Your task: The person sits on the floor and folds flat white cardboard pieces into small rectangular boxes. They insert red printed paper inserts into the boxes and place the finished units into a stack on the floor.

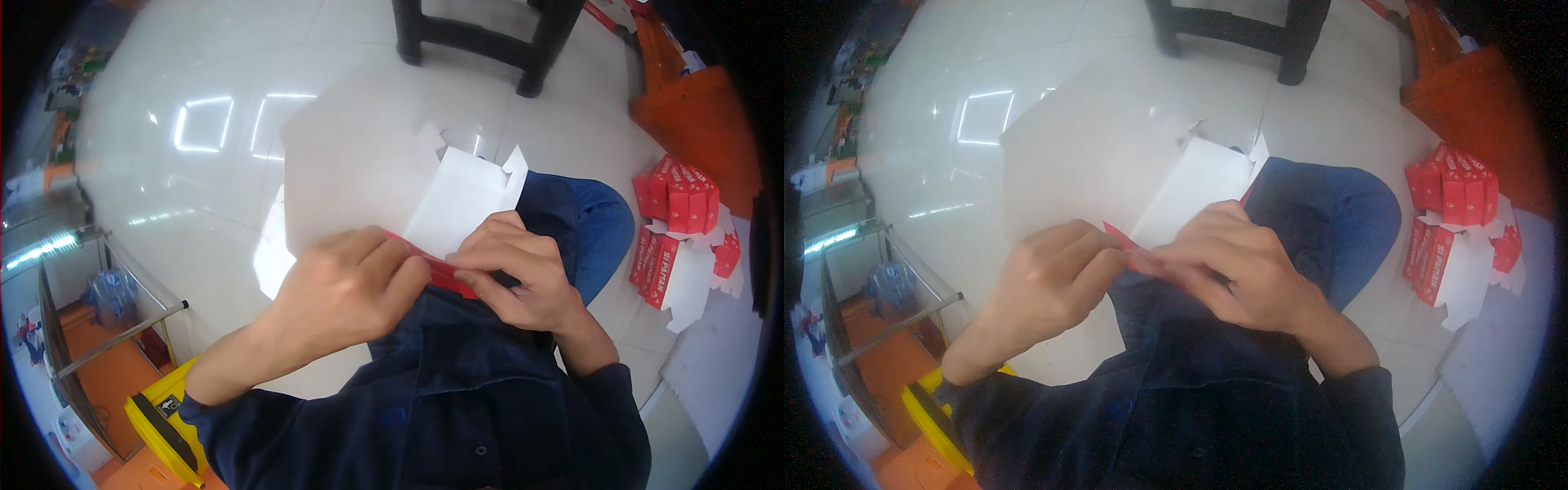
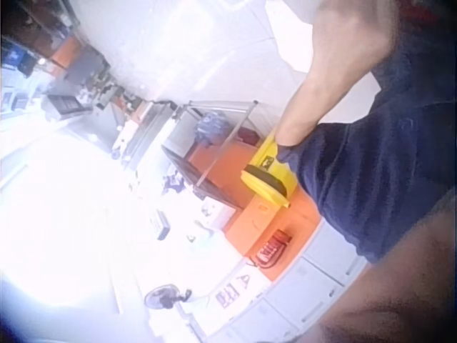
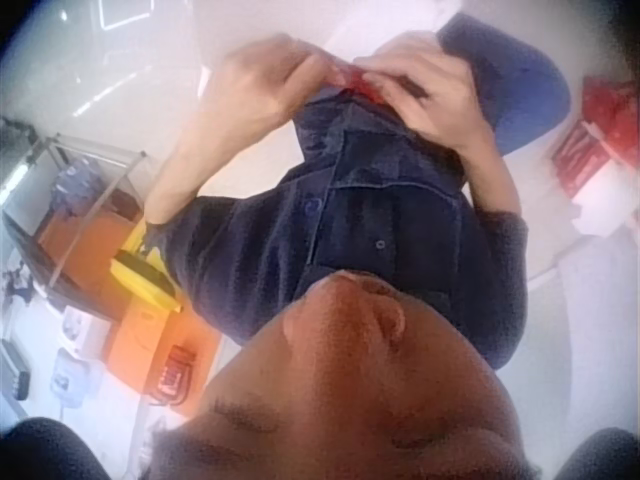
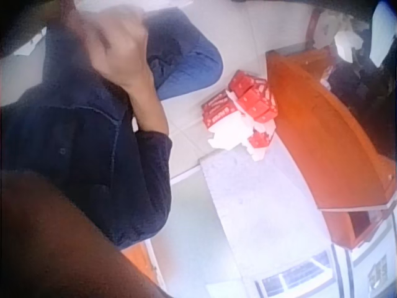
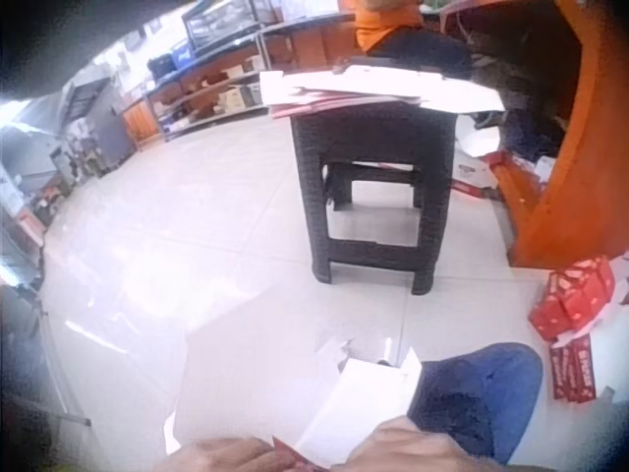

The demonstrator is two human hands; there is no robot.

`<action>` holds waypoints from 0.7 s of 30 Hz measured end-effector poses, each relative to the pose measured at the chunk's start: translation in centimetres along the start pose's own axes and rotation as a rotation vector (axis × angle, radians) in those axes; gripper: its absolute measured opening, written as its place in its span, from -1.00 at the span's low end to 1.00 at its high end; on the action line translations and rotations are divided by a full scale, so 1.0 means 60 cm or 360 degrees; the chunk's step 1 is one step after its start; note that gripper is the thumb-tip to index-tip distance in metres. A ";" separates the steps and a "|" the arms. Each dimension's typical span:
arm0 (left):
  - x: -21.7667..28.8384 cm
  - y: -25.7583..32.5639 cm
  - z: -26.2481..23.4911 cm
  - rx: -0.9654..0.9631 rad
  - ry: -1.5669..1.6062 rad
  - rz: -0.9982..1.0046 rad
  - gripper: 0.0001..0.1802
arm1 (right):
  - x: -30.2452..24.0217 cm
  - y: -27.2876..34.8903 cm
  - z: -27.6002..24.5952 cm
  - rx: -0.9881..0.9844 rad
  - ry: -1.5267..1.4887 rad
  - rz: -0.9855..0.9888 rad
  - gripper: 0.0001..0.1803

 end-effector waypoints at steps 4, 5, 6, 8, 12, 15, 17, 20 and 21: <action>0.006 -0.009 0.003 -0.0210 0.0145 0.0007 -0.77 | 0.014 0.002 -0.003 -0.0050 -0.0148 0.0076 -0.77; 0.005 -0.012 -0.005 -0.0119 0.0117 -0.0070 -0.76 | 0.019 0.005 -0.009 -0.0027 -0.0182 0.0103 -0.77; 0.005 -0.013 -0.016 -0.0029 0.0091 -0.0142 -0.74 | 0.023 0.009 -0.014 -0.0001 -0.0214 0.0131 -0.77; 0.003 -0.021 -0.031 -0.0016 0.0061 -0.0195 -0.73 | 0.027 0.017 -0.019 0.0051 -0.0336 0.0230 -0.79; 0.011 -0.040 -0.029 -0.0203 0.0077 -0.0101 -0.74 | 0.032 0.020 -0.022 0.0117 -0.0380 0.0196 -0.79; 0.021 -0.058 -0.020 -0.0403 0.0044 -0.0129 -0.71 | 0.025 0.019 -0.023 0.0043 -0.0320 0.0177 -0.75; 0.023 -0.067 -0.021 -0.0279 0.0024 -0.0109 -0.63 | 0.033 0.025 -0.031 0.0103 -0.0262 0.0146 -0.75; 0.028 -0.070 -0.021 0.0146 -0.0139 -0.0007 -0.49 | 0.045 0.037 -0.035 0.0332 -0.0521 0.0205 -0.76; 0.032 -0.067 -0.013 0.0160 -0.0293 -0.0005 -0.44 | 0.046 0.043 -0.035 0.0424 -0.0661 0.0251 -0.77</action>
Point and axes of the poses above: each hand's wrist, its own y-axis away from the middle knuckle, its own z-axis out of the palm, x = y × z, the point moved 3 cm from there along -y, towards the middle knuckle, and after that the axes turned 1 degree about -y, right-handed, at the moved point
